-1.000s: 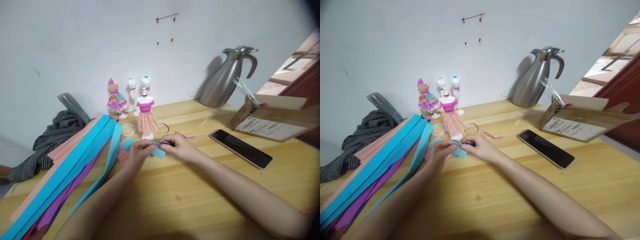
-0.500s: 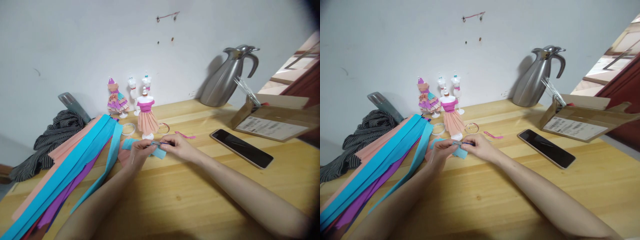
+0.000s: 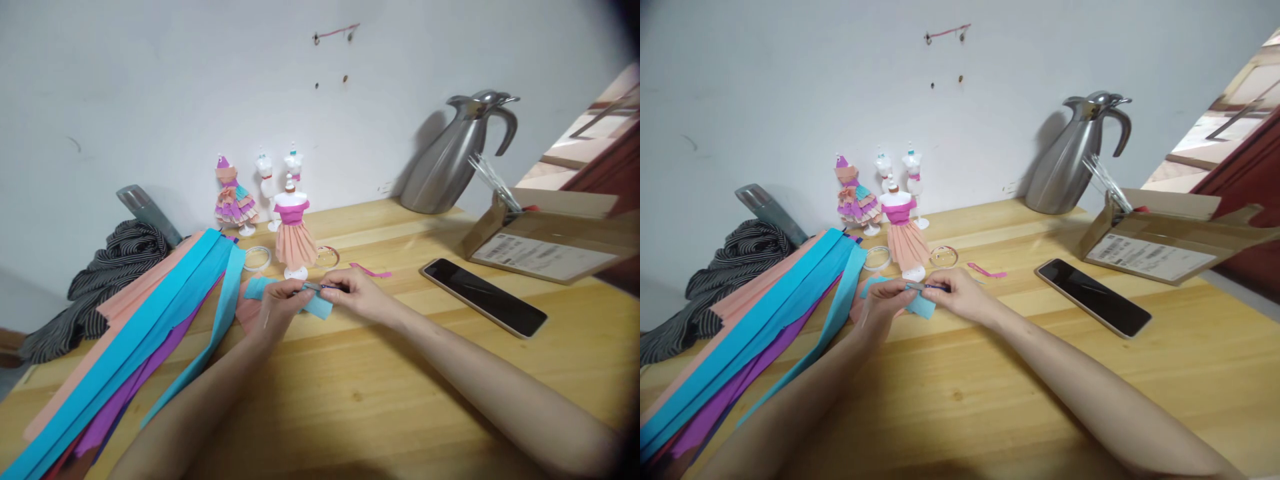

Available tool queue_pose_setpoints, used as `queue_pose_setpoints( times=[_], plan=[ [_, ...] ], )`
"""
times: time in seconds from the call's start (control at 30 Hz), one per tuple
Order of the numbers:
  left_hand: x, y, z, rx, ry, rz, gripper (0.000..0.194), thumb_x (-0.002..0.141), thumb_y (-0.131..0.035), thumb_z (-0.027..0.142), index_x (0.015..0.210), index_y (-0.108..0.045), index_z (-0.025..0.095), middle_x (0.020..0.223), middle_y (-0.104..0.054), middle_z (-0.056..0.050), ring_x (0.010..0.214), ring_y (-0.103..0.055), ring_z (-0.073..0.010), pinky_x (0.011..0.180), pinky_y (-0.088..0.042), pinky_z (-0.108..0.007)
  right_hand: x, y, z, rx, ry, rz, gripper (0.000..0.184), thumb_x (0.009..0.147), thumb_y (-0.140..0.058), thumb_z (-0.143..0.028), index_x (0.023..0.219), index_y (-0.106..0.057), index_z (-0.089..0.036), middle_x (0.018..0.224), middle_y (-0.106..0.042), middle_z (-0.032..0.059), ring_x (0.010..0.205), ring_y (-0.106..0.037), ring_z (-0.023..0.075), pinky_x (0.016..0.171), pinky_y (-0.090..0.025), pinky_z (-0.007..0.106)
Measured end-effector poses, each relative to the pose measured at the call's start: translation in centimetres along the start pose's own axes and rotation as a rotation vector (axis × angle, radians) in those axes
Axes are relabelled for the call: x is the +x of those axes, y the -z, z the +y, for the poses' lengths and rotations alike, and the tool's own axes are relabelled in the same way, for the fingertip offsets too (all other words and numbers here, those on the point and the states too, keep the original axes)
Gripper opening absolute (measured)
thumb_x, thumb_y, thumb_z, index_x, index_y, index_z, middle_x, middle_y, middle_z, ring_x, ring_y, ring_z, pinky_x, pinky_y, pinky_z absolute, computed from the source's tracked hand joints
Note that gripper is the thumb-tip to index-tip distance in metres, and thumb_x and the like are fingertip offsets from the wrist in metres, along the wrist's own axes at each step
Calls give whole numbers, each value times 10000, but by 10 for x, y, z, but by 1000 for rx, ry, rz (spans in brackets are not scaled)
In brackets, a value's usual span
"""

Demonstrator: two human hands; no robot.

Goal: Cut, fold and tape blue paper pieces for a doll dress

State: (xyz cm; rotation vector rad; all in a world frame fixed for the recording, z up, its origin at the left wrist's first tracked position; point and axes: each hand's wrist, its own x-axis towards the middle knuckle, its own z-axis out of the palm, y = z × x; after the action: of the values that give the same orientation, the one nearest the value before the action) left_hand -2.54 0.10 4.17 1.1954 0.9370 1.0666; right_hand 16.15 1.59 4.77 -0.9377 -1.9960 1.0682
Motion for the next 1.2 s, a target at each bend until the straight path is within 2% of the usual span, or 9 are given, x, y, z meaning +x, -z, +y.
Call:
queue_pose_setpoints(
  times=[0.37, 0.67, 0.87, 1.07, 1.2],
  plan=[
    [-1, 1, -1, 11, 9, 3, 185, 664, -758, 321, 722, -769, 146, 638, -637, -20, 620, -531, -123, 623, -438, -258, 0, -1, -1, 33, -12, -1, 373, 843, -531, -457, 604, -457, -180, 577, -334, -45, 551, -316, 100, 527, -237, 252],
    [-1, 1, 1, 1, 19, -12, 208, 666, -765, 338, 725, -767, 139, 630, -632, -17, 617, -535, -119, 625, -438, -254, 0, -1, 3, 54, -4, 9, 382, 844, -540, -481, 633, -512, -163, 589, -373, -40, 564, -345, 101, 539, -252, 250],
    [-1, 2, 1, -42, 46, -7, 233, 680, -766, 353, 742, -763, 129, 610, -633, -13, 602, -537, -110, 620, -437, -250, 2, 16, 2, 96, -7, 40, 427, 818, -542, -569, 662, -504, -174, 618, -373, -34, 581, -353, 112, 550, -262, 260],
    [1, 4, 1, -66, 45, 15, 290, 656, -781, 396, 726, -749, 116, 600, -650, -27, 568, -557, -124, 587, -457, -263, 4, 38, 5, -82, -57, -66, 443, 793, -571, -581, 646, -490, -171, 609, -358, -40, 571, -324, 104, 538, -252, 254],
    [1, 5, -1, -46, 17, -5, 270, 677, -772, 380, 766, -765, 125, 613, -658, -28, 571, -550, -114, 596, -455, -258, 1, 31, 2, 27, -47, -105, 438, 807, -549, -586, 688, -520, -166, 615, -378, -38, 564, -341, 103, 533, -259, 250]
  ],
)
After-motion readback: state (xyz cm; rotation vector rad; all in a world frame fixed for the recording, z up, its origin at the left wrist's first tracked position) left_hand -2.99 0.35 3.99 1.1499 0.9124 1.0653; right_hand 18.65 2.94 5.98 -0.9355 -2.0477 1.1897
